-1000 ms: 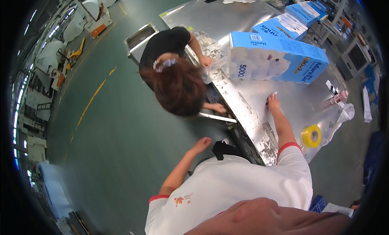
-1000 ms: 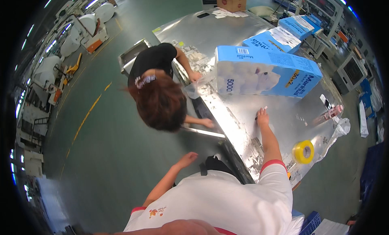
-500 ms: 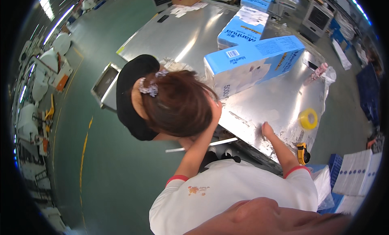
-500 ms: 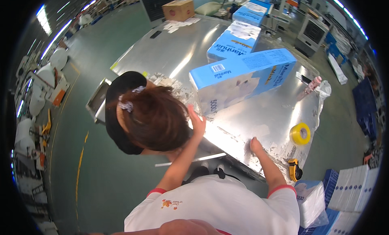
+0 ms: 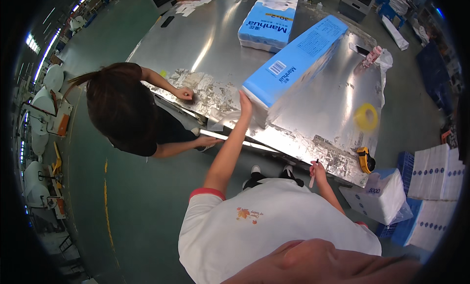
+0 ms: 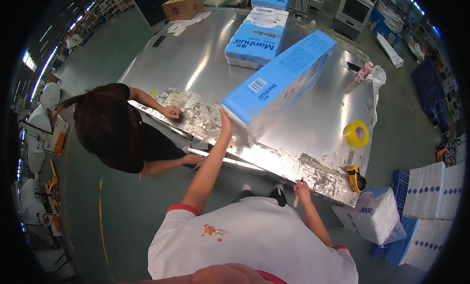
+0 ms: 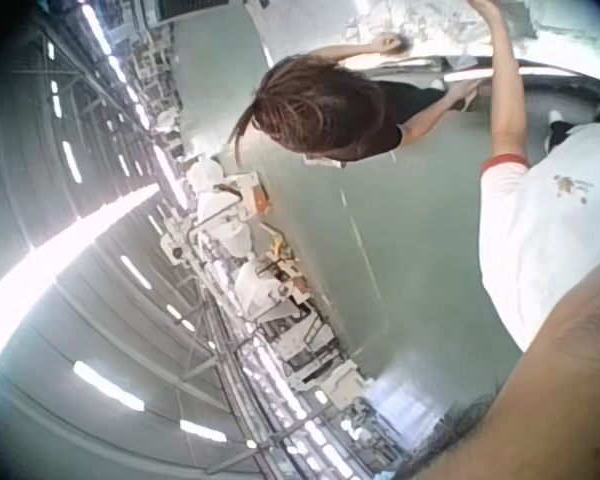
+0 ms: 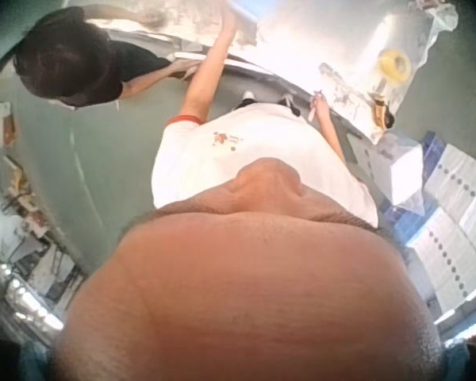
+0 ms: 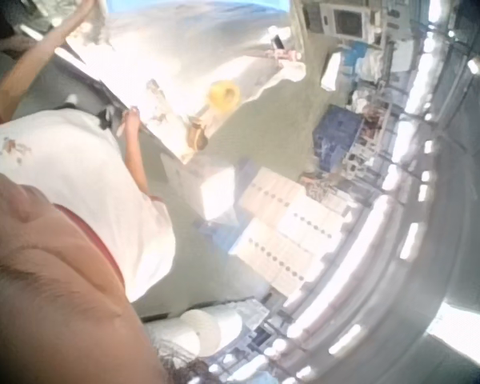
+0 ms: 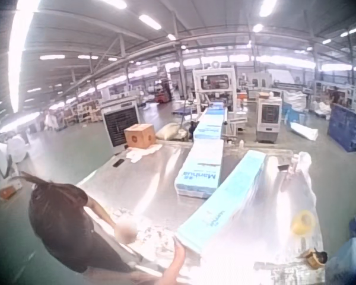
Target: The person places items into a plastic bag, seals the bag using a tape dispenser, and arranges boxes on a metal table.
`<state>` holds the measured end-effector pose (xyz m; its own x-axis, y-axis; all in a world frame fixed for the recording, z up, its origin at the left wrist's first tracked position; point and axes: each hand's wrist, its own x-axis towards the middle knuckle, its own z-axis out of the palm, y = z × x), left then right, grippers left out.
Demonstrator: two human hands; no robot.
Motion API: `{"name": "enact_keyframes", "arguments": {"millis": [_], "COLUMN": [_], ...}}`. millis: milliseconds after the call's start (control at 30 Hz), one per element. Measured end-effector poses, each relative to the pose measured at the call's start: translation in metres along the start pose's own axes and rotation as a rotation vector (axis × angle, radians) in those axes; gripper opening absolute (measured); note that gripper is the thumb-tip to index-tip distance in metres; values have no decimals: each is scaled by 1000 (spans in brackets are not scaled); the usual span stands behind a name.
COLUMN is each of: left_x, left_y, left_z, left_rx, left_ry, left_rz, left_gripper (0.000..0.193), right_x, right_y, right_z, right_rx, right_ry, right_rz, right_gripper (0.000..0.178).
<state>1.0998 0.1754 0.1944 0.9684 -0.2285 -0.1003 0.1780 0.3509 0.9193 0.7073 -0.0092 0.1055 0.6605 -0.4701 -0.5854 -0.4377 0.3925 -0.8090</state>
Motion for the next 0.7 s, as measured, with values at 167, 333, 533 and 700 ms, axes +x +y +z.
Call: {"name": "enact_keyframes", "arguments": {"millis": [167, 333, 533, 700], "left_x": [-112, -169, -191, -192], "left_y": [-32, -32, -90, -61], "left_z": [40, 54, 34, 60], "left_rx": [-34, 130, 664, 1126], "left_ry": [-166, -393, -411, -542], "left_rz": [-111, -230, -327, -23], "left_gripper": [66, 68, 74, 63], "right_x": [-9, -26, -58, -54], "right_y": [-75, -94, -67, -60], "right_z": [22, 3, -11, -19], "right_rx": [207, 478, 430, 98], "right_ry": [-485, -538, -115, -327], "right_rz": [222, 244, 210, -51], "right_gripper": [45, 29, 18, 18]}}
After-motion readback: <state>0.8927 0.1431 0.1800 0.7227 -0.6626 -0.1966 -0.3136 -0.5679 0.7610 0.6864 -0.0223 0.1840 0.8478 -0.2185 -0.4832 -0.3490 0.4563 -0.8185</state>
